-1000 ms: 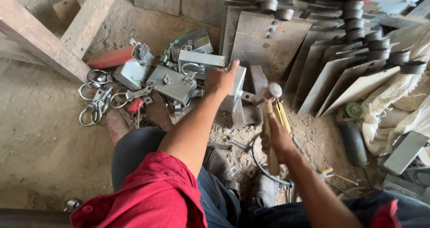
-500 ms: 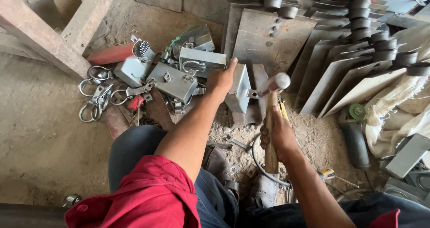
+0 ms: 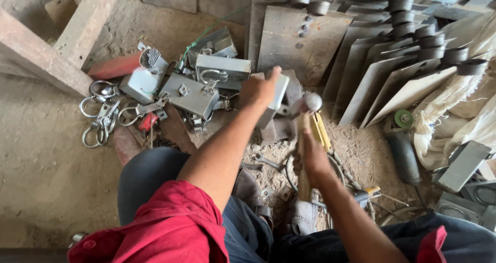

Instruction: The person welds metal components onto several small metal boxes using a welding rod, while sitting on the floor among various metal parts and tools.

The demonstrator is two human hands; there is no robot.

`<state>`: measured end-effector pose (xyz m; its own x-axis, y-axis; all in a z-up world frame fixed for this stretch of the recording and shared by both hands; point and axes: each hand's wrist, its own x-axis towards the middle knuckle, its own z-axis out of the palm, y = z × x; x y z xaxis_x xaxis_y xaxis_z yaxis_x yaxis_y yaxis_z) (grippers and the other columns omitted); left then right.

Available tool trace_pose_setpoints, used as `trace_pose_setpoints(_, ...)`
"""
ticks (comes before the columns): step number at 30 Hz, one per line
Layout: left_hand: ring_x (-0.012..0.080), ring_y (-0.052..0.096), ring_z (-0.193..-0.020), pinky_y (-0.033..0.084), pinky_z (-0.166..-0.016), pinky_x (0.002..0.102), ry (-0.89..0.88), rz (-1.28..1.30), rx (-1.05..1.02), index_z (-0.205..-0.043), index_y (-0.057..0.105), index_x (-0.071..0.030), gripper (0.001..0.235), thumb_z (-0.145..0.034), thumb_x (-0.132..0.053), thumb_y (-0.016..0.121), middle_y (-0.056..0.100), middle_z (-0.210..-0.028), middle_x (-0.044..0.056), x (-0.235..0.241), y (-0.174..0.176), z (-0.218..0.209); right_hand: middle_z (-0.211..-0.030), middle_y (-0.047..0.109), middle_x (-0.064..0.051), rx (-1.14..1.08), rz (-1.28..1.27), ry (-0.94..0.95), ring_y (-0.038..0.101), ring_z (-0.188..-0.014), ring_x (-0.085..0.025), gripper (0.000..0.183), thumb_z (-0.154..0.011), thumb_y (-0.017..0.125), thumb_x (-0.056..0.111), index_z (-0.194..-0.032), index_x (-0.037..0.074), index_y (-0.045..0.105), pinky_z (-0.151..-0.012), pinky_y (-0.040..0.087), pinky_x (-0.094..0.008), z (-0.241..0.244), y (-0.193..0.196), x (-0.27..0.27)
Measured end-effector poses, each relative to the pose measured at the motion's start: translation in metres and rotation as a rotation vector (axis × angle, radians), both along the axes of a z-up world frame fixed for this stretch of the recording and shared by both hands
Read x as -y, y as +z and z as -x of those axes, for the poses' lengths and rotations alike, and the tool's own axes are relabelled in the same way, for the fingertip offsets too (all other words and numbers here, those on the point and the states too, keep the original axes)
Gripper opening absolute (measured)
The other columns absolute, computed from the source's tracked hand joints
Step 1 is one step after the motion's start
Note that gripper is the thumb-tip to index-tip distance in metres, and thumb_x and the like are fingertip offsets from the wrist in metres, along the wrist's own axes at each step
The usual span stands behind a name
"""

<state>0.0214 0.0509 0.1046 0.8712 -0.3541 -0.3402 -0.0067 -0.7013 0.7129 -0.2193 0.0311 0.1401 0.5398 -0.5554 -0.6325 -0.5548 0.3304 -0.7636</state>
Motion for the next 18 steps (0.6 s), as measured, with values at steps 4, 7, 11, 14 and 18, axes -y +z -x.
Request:
trace_pose_setpoints(4, 0.0271, 0.071, -0.058, 0.049, -0.045, 0.044, -0.024, 0.000, 0.132, -0.069, 0.071, -0.007, 0.080, -0.088, -0.079, 0.042, 0.072, -0.068, 0.013, -0.005, 0.011, 0.007, -0.072, 0.056, -0.005, 0.002, -0.012, 0.000, 0.051, -0.052, -0.015, 0.057, -0.108, 0.032, 0.053, -0.112, 0.000, 0.053, -0.047, 0.047, -0.033, -0.005, -0.009, 0.006)
trace_pose_setpoints(7, 0.0262, 0.068, -0.057, 0.046, -0.045, 0.042, -0.030, -0.007, 0.150, -0.062, 0.069, -0.010, 0.080, -0.091, -0.078, 0.041, 0.068, -0.064, 0.011, -0.011, 0.012, -0.003, -0.072, 0.054, -0.003, 0.051, 0.003, -0.044, 0.049, -0.052, -0.014, 0.051, -0.107, 0.029, 0.050, -0.114, 0.006, 0.053, -0.046, 0.046, -0.032, -0.004, -0.004, 0.008)
trace_pose_setpoints(11, 0.0244, 0.060, -0.051, 0.035, -0.047, 0.044, -0.073, 0.011, 0.126, -0.062, 0.068, -0.006, 0.086, -0.098, -0.078, 0.039, 0.072, -0.063, 0.012, -0.012, -0.001, -0.007, -0.070, 0.051, -0.006, 0.195, 0.017, -0.054, 0.048, -0.050, -0.016, 0.055, -0.109, 0.032, 0.051, -0.108, -0.001, 0.048, -0.043, 0.045, -0.035, -0.002, -0.008, 0.013)
trace_pose_setpoints(14, 0.0211, 0.057, -0.046, 0.032, -0.042, 0.042, -0.061, 0.046, 0.108, -0.059, 0.065, -0.008, 0.083, -0.095, -0.078, 0.038, 0.068, -0.058, 0.008, -0.012, -0.012, -0.007, -0.072, 0.056, -0.006, 0.028, 0.047, -0.008, 0.049, -0.051, -0.015, 0.050, -0.106, 0.033, 0.049, -0.116, 0.004, 0.053, -0.044, 0.045, -0.034, -0.003, -0.016, 0.006)
trace_pose_setpoints(18, 0.0178, 0.054, -0.042, 0.037, -0.037, 0.036, -0.071, 0.060, 0.309, -0.055, 0.064, -0.018, 0.077, -0.090, -0.082, 0.038, 0.059, -0.051, 0.004, -0.002, -0.014, -0.018, -0.072, 0.058, -0.006, -0.005, 0.054, 0.032, 0.050, -0.050, -0.013, 0.050, -0.104, 0.028, 0.051, -0.115, 0.009, 0.054, -0.045, 0.048, -0.033, -0.003, -0.006, 0.006)
